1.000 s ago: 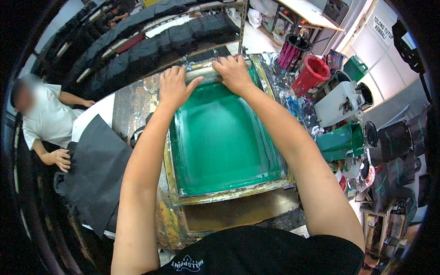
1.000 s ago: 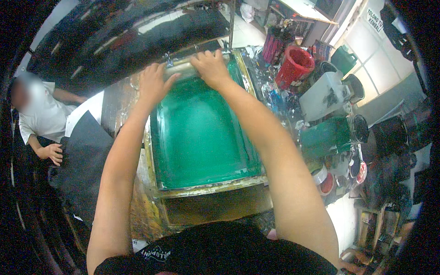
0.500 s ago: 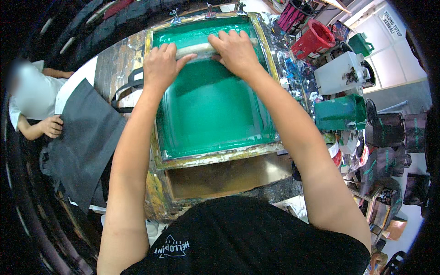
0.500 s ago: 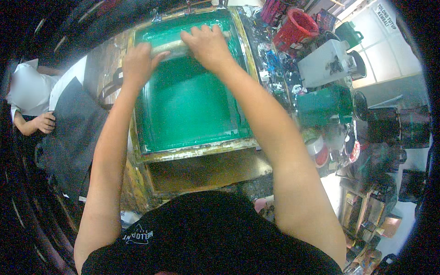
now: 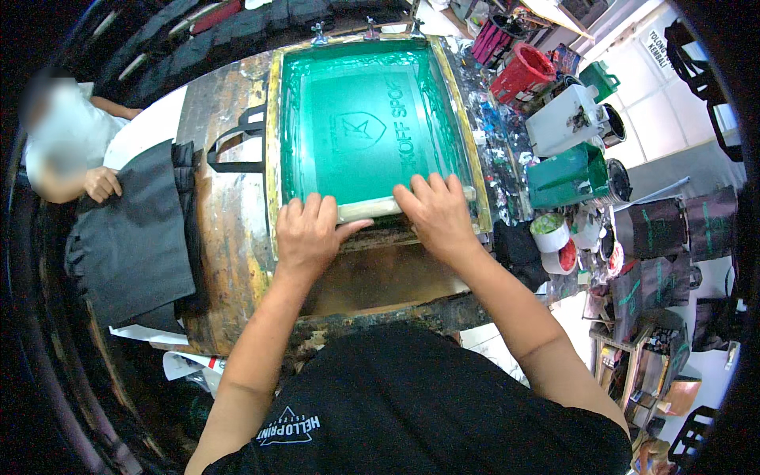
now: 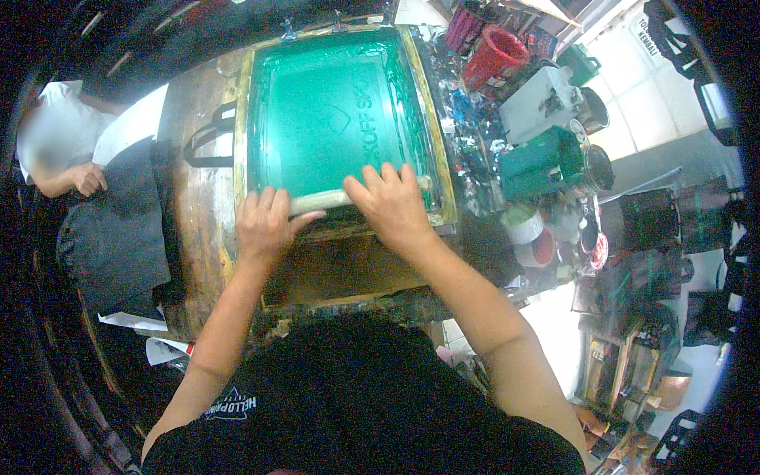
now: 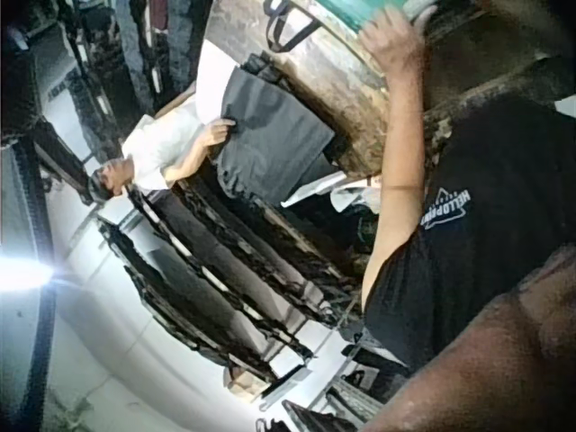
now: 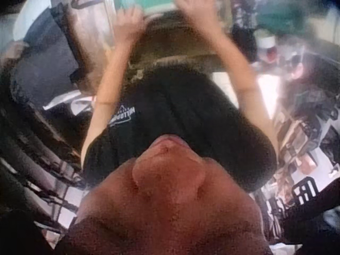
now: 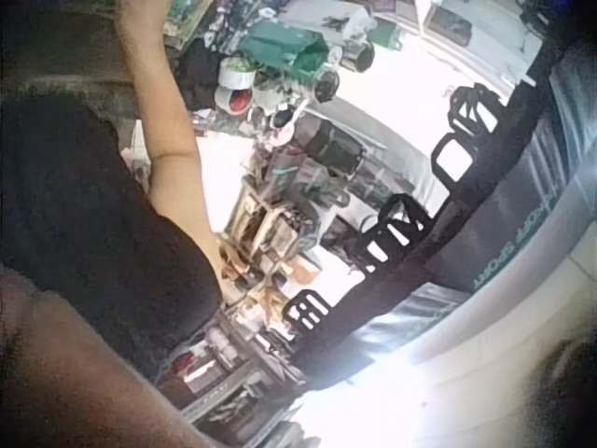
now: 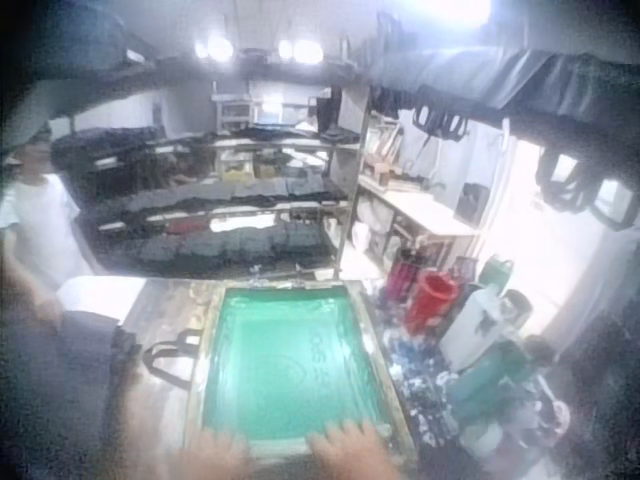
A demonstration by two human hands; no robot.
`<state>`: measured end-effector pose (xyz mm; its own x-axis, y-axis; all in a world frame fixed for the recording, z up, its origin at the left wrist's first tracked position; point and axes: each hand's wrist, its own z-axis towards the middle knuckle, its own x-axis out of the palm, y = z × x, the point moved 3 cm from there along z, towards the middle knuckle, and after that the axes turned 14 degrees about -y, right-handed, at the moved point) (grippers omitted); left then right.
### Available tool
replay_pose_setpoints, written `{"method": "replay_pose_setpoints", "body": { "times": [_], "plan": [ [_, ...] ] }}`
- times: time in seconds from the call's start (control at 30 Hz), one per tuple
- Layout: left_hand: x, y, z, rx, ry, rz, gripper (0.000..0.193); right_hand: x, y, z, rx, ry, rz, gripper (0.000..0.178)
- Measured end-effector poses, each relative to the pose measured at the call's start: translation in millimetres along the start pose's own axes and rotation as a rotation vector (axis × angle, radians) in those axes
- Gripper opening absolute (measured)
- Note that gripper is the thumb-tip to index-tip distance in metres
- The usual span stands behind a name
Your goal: The person performs a screen printing task on black bags, using a squeegee to apply green ink through a screen, then lifts the screen and sets the printed bag aside.
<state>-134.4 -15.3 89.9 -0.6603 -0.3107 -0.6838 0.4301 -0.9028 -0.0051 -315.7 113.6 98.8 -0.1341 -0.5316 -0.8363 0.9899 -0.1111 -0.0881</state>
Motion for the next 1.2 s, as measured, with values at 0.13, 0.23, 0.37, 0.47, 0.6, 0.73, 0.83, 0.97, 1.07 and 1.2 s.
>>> {"method": "replay_pose_setpoints", "body": {
  "times": [0.13,0.23,0.37,0.47,0.6,0.73,0.83,0.97,1.07,1.2],
  "plan": [
    [3.2,5.5,10.4,-0.032,0.002,-0.021,0.057,-1.7,-0.7,7.0,-0.003,-0.025,0.015,0.041],
    [-3.3,1.9,-2.3,-0.025,-0.015,-0.040,0.055,-3.0,6.4,-0.7,-0.009,-0.070,-0.023,0.026],
    [-7.3,-1.1,-5.4,-0.116,0.053,-0.072,0.058,-6.4,8.2,-1.2,0.016,-0.012,-0.018,0.024],
    [-15.9,9.9,-19.1,-0.128,-0.076,-0.201,0.071,-14.9,12.7,-0.5,0.072,0.058,0.059,0.039],
    [-37.3,32.6,-71.0,-0.320,-0.041,-0.066,0.082,-22.4,22.1,-19.2,0.082,0.063,0.078,0.051],
    [-27.8,65.9,-111.4,-0.626,0.271,0.031,0.079,-23.7,23.5,-20.3,0.097,0.012,0.138,0.039],
    [-32.7,62.0,-109.2,-0.593,0.196,0.033,0.079,-25.9,18.7,-10.8,0.106,0.037,0.151,0.039],
    [-31.0,71.4,-137.5,-0.752,0.080,-0.157,0.078,-51.9,11.8,13.2,0.103,0.033,0.174,0.039],
    [-34.2,75.4,-125.5,-0.991,-0.205,-0.506,0.079,-85.7,4.8,44.9,0.110,-0.017,0.174,0.042],
    [-75.5,55.6,17.5,-0.815,-0.526,-0.803,0.081,-123.6,-17.6,108.0,0.023,-0.383,-0.001,0.051]
  ]
}}
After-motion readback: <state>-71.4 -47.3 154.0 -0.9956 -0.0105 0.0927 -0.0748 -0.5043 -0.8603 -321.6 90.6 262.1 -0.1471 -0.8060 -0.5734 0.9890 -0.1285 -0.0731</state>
